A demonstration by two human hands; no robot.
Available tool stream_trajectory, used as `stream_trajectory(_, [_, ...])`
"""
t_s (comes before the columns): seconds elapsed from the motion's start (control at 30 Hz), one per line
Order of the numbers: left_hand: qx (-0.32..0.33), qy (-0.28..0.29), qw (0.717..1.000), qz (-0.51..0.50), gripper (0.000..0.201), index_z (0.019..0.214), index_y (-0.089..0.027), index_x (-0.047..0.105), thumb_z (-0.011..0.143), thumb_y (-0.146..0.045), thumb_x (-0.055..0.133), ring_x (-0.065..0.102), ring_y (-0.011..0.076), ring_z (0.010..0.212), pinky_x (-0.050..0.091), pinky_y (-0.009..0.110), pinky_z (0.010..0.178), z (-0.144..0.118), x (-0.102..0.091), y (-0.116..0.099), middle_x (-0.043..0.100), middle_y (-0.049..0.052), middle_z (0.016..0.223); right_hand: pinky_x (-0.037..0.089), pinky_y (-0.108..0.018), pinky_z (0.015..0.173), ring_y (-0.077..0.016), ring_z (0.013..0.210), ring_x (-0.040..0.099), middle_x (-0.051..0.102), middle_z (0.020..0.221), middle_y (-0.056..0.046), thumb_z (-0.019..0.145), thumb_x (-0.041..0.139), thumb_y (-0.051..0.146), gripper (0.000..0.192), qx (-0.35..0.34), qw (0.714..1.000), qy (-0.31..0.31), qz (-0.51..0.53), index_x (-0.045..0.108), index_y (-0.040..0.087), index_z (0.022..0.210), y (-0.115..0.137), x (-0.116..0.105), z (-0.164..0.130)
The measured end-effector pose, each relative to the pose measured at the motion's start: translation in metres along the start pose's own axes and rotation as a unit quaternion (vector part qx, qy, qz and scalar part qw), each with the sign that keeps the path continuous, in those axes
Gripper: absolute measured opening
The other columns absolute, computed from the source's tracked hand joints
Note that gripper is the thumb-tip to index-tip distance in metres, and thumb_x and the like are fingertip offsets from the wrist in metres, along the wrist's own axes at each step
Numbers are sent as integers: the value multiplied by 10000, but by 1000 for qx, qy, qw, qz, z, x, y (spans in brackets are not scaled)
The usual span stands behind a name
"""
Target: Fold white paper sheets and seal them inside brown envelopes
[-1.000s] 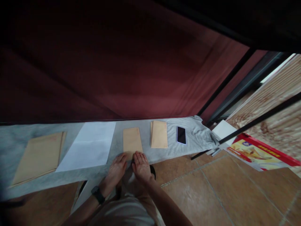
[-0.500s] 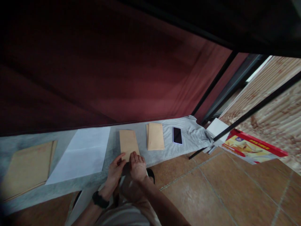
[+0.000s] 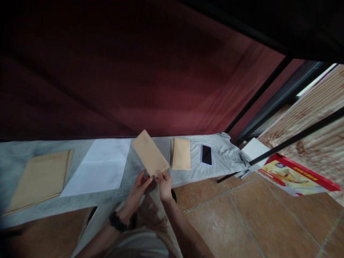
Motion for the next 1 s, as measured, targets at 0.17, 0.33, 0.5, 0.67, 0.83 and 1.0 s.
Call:
stream_trajectory(0.17, [2,-9,1000,-26,635,1218,-157,586,678,-417,797,735,258,972,586,390,868,6,0,3,763,120,1086,583,-313,709,-197,760,709,725,786,-33,753,748,528,346,119,977,12,176,624,212,821,-28,20,-8])
stream_trajectory(0.33, [-38,-51,998,-1,518,1039,-160,632,611,-391,810,727,218,773,575,321,700,14,-15,17,759,58,839,602,-342,683,-218,766,726,751,836,-56,702,793,468,341,189,963,12,193,618,212,845,-43,15,-8])
stream_trajectory(0.5, [-67,-64,996,15,370,797,-168,611,604,-419,804,655,158,591,495,249,531,15,-18,22,688,8,672,615,-368,749,-216,815,741,767,930,-96,809,656,491,331,186,978,67,67,658,180,924,-47,1,-5])
stream_trajectory(0.67, [-96,-76,992,35,347,832,-193,550,643,-339,801,581,120,450,436,226,452,22,-28,23,625,-47,580,614,-427,760,-250,769,730,766,851,-118,955,467,503,415,105,977,99,-158,711,168,942,-36,-23,-9])
stream_trajectory(0.83, [-104,-76,989,70,310,929,-217,489,718,-187,714,506,96,370,368,204,406,27,-34,24,586,-94,530,408,-435,1164,-241,1347,543,613,1423,-121,1025,409,336,441,-203,874,172,-407,584,183,1400,-5,-6,-29])
stream_trajectory(1.0, [-107,-63,988,95,326,1018,-216,462,762,-136,648,494,100,369,361,203,423,27,-32,23,546,-119,497,272,-471,1240,-219,1480,377,445,1579,-103,1045,407,291,525,-299,748,231,-547,379,181,1557,-21,15,-40])
Point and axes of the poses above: each hand's wrist, its own z-axis towards the middle knuckle, its own x-axis out of the palm, y = z × x, the point moved 6 cm from there along z, towards the middle knuckle
